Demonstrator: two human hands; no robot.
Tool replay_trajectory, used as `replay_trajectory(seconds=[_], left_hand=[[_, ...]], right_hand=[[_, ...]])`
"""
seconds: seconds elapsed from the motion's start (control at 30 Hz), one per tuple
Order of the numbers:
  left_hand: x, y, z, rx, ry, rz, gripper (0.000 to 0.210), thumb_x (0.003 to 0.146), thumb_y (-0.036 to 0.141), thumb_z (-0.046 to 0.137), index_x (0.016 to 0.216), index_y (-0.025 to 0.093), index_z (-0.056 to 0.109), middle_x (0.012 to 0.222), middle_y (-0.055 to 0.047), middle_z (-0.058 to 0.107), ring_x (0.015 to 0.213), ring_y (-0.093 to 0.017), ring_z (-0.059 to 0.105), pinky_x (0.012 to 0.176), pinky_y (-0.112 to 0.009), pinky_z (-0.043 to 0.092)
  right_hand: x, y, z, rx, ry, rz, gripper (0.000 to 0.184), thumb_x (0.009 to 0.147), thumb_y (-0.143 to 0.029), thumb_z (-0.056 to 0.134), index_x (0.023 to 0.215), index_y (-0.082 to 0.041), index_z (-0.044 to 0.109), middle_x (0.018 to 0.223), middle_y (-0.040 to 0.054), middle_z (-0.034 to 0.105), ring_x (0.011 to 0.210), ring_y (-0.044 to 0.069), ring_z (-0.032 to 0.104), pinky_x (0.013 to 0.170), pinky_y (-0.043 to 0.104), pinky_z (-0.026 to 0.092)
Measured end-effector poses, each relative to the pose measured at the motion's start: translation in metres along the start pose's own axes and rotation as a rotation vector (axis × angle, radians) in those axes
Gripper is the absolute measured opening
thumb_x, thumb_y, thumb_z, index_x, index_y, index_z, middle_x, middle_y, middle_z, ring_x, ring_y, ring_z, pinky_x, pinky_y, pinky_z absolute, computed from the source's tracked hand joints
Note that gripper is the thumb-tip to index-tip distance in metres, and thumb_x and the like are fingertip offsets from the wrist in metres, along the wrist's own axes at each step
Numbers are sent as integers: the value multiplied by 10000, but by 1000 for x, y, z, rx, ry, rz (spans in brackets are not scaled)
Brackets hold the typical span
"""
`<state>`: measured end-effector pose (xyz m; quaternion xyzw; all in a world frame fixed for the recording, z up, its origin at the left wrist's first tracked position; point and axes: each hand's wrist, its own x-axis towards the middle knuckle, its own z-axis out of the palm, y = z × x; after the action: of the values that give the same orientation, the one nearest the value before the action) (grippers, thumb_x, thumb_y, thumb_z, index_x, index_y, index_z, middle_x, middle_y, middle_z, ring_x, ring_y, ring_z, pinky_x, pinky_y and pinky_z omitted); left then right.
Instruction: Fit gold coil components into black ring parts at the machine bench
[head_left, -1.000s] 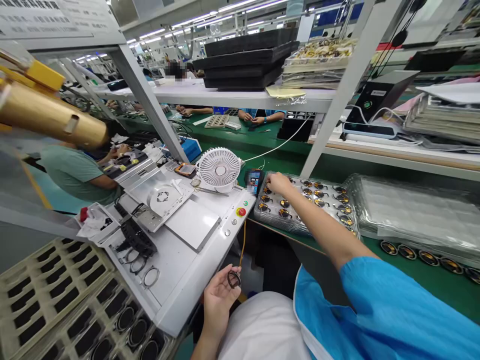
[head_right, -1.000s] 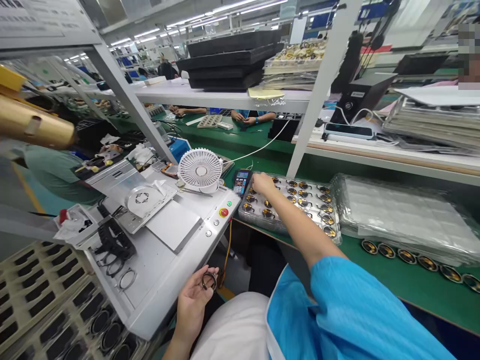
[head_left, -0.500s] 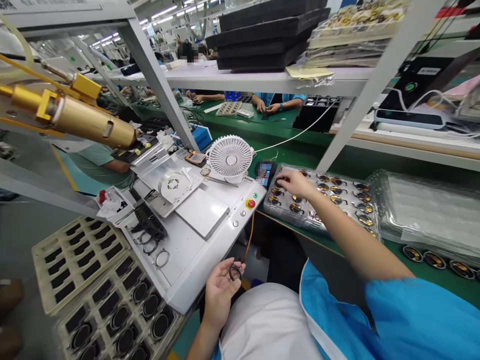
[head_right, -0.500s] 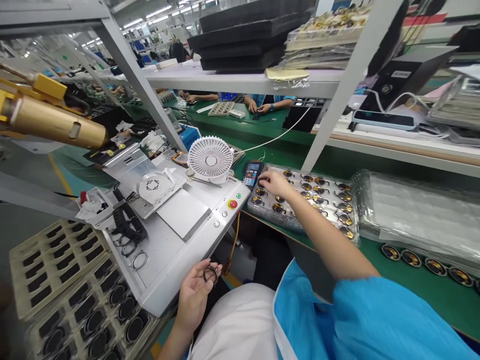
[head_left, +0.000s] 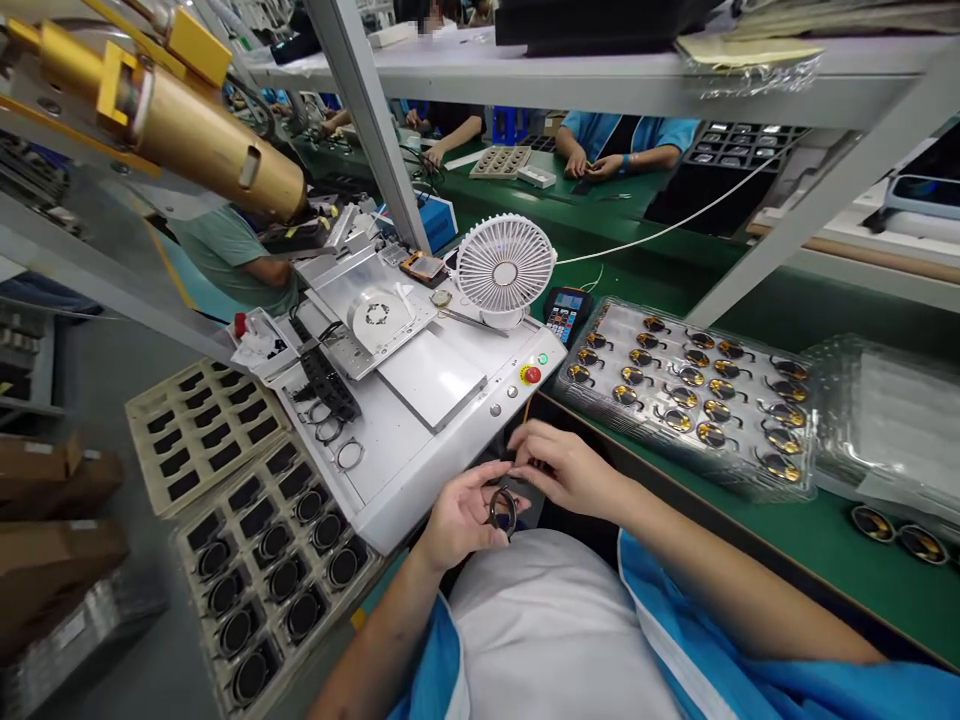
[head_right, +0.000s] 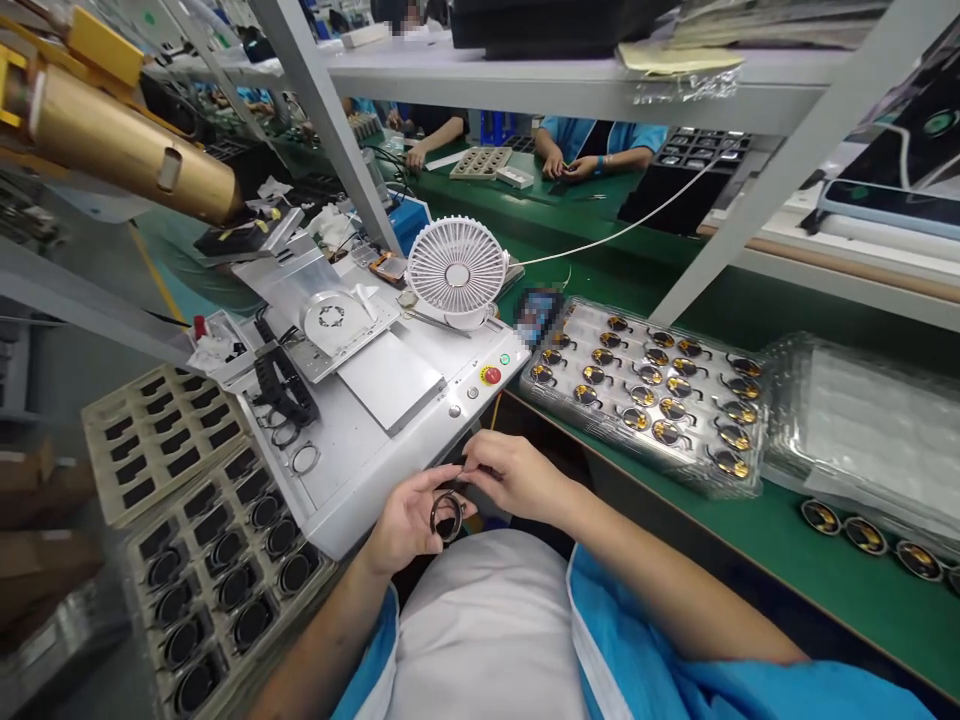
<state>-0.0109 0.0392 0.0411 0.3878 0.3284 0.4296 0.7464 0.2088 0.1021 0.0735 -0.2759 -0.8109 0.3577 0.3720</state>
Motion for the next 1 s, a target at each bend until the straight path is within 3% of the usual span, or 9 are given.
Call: replay_trajectory(seconds=[0.1, 0.2, 0.37, 0.5, 0.6, 0.67, 0.77, 0.87, 1.0], left_hand=[[-4, -1, -5, 13, 125, 59, 891, 562, 427, 988, 1347, 175, 648, 1025, -147, 778, 981, -286, 754, 924, -431, 568], [-8, 0, -10, 55, 245, 132, 902, 578, 463, 972, 1365, 172, 642, 1112, -162, 762, 1001, -298, 750, 957, -466, 565], [-26, -4, -14, 161, 261, 219, 1053, 564, 427, 987, 1484, 187, 536, 1245, -200, 713, 1025, -309, 747, 923, -434, 585], [-42, -11, -9, 354, 307, 299, 1038, 627, 314, 967, 1535, 262, 467, 1557, -232, 479, 1066, -315, 745, 931, -445, 602], [-42, -14, -4, 666, 288, 354, 1020, 709, 214, 902, 1579, 318, 381, 1684, -217, 278, 1094, -305, 746, 1009, -480, 582], [-36, -15, -2, 865, 235, 342, 959, 759, 195, 846, 1586, 299, 373, 1685, -206, 286, 1152, -324, 726, 1058, -492, 559], [-21, -14, 0, 1049, 148, 292, 827, 794, 186, 787, 1548, 225, 450, 1654, -188, 363, 1344, -385, 599, 1125, -513, 509], [-11, -12, 2, 1029, 36, 326, 836, 797, 180, 789, 1553, 228, 437, 1660, -199, 343, 1291, -379, 644, 1093, -512, 538], [-10, -9, 4, 830, -20, 396, 905, 743, 188, 864, 1540, 284, 445, 1694, -228, 241, 1122, -331, 744, 1029, -492, 586]], right_hand=[[28, 8, 1, -33, 26, 105, 182, 982, -321, 594, 840, -207, 590, 977, 100, 704, 768, 176, 649, 689, 297, 522], [74, 22, 7, 129, 139, 398, 208, 952, -323, 633, 820, -219, 510, 658, -1, 655, 549, 146, 589, 550, 255, 468], [124, 46, 18, 296, 227, 780, 263, 916, -292, 702, 828, -227, 463, 531, -54, 613, 383, 125, 516, 421, 230, 401], [100, 45, 26, 258, 337, 747, 423, 811, -461, 819, 874, -230, 471, 499, -71, 580, 408, 138, 542, 440, 228, 403], [59, 30, 39, 444, 237, 684, 486, 778, -632, 778, 816, -203, 553, 619, -3, 659, 501, 144, 593, 438, 230, 417], [36, 17, 49, 604, 148, 658, 507, 763, -660, 771, 867, -179, 648, 776, 49, 728, 617, 164, 654, 496, 254, 494], [18, 6, 55, 691, 227, 658, 518, 745, -590, 822, 1033, -174, 712, 877, 62, 757, 754, 190, 700, 661, 308, 579], [15, 7, 48, 725, 266, 687, 487, 744, -546, 836, 1038, -177, 713, 858, 55, 760, 735, 184, 694, 666, 311, 582], [15, 10, 29, 738, 165, 692, 471, 751, -525, 815, 1027, -163, 697, 758, 22, 722, 560, 129, 611, 524, 259, 524]])
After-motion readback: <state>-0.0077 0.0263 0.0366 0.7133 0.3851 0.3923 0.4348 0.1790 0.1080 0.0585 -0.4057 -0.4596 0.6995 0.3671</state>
